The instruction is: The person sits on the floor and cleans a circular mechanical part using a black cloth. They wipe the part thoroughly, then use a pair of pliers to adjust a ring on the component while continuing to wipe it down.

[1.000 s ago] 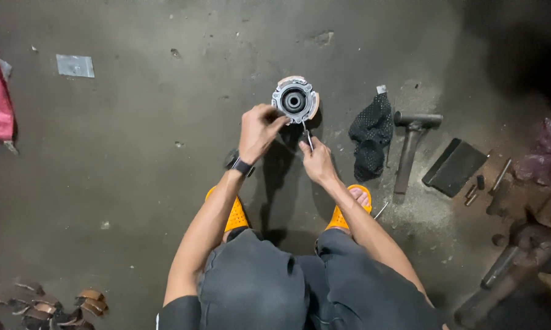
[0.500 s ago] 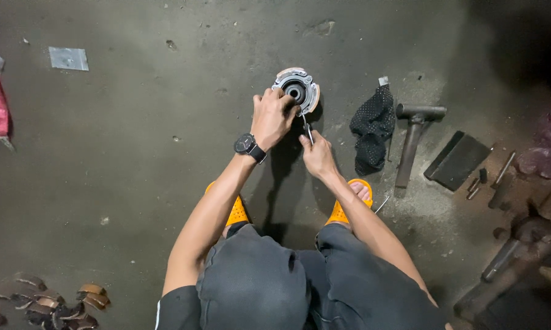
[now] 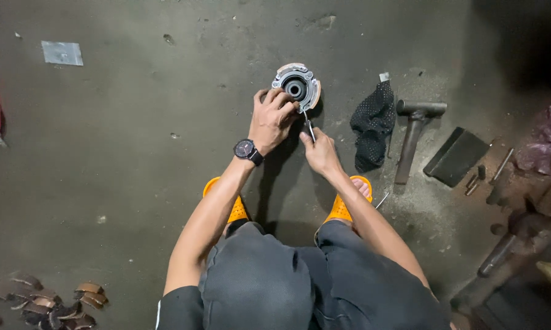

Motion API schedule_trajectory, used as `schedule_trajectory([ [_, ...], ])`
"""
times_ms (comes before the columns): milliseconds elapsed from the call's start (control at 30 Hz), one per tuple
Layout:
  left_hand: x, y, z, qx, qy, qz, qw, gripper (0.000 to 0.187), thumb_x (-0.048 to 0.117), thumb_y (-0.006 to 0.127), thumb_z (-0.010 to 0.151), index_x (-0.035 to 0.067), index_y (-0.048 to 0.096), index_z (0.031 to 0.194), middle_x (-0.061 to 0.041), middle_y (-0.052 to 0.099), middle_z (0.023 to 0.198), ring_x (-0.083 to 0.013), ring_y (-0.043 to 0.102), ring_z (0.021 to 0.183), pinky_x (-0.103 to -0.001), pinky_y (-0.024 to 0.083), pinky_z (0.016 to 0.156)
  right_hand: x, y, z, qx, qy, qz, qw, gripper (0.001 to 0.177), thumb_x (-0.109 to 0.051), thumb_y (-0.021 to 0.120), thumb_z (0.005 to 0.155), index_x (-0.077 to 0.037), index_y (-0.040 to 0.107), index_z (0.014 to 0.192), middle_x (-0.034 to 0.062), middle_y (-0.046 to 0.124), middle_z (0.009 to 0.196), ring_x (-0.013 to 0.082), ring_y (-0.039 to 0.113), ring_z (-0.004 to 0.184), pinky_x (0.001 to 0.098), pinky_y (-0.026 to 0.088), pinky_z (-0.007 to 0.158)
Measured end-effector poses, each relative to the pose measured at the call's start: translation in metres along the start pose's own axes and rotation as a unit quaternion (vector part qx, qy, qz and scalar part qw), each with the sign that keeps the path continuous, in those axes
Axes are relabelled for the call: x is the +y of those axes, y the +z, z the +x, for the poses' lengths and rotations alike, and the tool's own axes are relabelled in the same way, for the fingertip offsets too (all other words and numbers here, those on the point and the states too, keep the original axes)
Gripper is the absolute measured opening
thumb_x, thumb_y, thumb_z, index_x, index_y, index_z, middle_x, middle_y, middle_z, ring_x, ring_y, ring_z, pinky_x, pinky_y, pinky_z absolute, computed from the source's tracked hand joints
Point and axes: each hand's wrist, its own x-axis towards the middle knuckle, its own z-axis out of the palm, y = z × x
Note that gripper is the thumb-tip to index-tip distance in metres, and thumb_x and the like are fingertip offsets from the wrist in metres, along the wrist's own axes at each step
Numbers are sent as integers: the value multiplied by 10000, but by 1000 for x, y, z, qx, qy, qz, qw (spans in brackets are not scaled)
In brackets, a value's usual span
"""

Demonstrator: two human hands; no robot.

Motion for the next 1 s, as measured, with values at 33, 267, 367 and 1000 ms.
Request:
schedule_trajectory([
  [33, -1, -1, 1, 2, 11, -4, 1000, 129, 256, 604, 829, 173, 576, 923, -25, 531, 917, -207, 492, 1017, -470, 313, 913, -3, -2, -2, -6, 5, -5, 1000, 336, -312, 491, 928, -23, 537, 762, 181, 526, 590, 339, 554, 548, 404, 388, 462],
  [267, -10, -4, -12, 20, 69, 49, 996, 119, 155, 577, 855, 140, 568, 973, -55, 534, 938, -225, 507, 1034, -495, 324, 890, -112, -67, -36, -153, 40, -42, 986, 214, -152, 501, 902, 41, 589, 927, 146, 631, 575, 238, 651, 497, 348, 513, 490],
  [367, -19, -1, -17, 42, 99, 55, 993, 132, 147, 518, 888, 131, 574, 1006, -63, 535, 964, -218, 511, 1049, -470, 336, 892, -143, -81, -33, -139, -5, -124, 982, 341, -196, 520, 889, 128, 612, 936, 310, 627, 721, 452, 622, 780, 519, 461, 682],
  [1000, -61, -10, -10, 114, 226, -19, 967, 254, 129, 360, 953, 82, 608, 983, -130, 572, 988, -256, 562, 1000, -520, 365, 854, -184, -74, 71, -342, 280, -99, 891, 329, -134, 399, 942, 164, 531, 984, 266, 650, 681, 300, 676, 566, 380, 532, 463],
])
